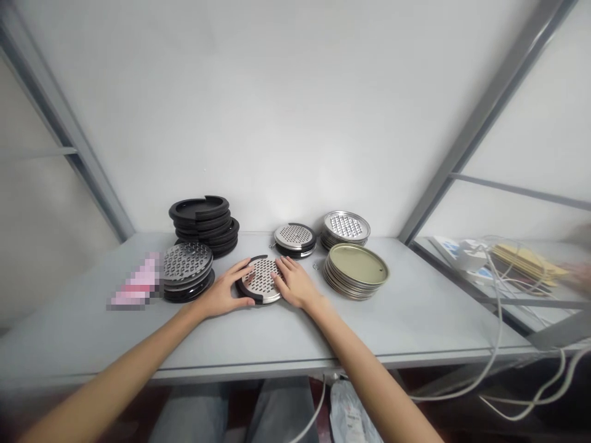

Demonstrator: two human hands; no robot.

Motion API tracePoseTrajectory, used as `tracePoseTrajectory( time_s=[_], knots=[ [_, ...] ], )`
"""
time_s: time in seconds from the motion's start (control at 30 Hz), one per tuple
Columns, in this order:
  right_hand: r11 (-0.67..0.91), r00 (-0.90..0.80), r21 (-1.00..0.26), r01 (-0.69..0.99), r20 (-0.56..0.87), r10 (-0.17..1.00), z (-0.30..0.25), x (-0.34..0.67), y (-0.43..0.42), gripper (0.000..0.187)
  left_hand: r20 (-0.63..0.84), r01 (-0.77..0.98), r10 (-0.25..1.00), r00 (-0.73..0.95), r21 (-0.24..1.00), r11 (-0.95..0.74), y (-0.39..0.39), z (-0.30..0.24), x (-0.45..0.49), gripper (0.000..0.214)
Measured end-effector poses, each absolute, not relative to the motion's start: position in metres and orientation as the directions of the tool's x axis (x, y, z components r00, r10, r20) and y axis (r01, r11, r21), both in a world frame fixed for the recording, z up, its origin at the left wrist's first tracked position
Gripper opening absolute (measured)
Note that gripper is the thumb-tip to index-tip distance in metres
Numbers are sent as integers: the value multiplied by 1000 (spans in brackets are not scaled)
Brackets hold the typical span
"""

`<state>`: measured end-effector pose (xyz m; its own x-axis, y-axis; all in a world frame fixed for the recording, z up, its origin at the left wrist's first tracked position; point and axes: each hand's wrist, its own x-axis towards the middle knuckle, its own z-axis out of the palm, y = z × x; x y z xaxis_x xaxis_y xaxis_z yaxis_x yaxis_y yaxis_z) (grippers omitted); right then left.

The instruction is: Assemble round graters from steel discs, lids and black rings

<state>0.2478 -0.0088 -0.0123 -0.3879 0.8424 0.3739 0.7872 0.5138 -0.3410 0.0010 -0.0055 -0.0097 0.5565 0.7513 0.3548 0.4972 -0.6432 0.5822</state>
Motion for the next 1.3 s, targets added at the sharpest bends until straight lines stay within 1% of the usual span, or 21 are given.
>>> tracePoseTrajectory(
  time_s=[0.1,0.23,0.3,0.37,0.5,0.57,0.77,0.93,1.13,1.3],
  knots=[
    [490,-329,-440,752,393,859,-16,240,-3,58,368,518,761,534,569,-639,-6,-11,1,86],
    [444,-254,-562,698,385,887,-19,247,-4,61,360,552,773,522,548,-628,-7,-13,0,98],
    [434,-260,-603,669,357,897,-16,256,-7,61,343,564,783,519,551,-615,-7,-16,0,105],
    [445,-304,-624,642,326,895,-12,264,-9,62,330,571,795,510,562,-599,-6,-19,0,109],
    [479,-384,-640,600,295,875,-9,272,-11,84,337,562,799,497,577,-593,-4,-23,0,108],
    [485,-384,-643,593,304,872,-10,271,-11,89,334,567,799,500,572,-593,-5,-23,0,108],
    [486,-356,-628,608,331,874,-15,267,-12,90,301,590,814,496,571,-571,-9,-17,0,103],
    [506,-371,-609,611,345,862,-18,265,-12,90,274,616,826,492,561,-553,-10,-16,-1,98],
    [509,-408,-615,601,312,858,-17,269,-10,86,257,633,816,518,526,-568,-12,-14,-3,98],
    [500,-423,-610,615,280,861,-16,272,-10,88,292,605,781,552,505,-616,-13,-12,-3,91]
  ],
)
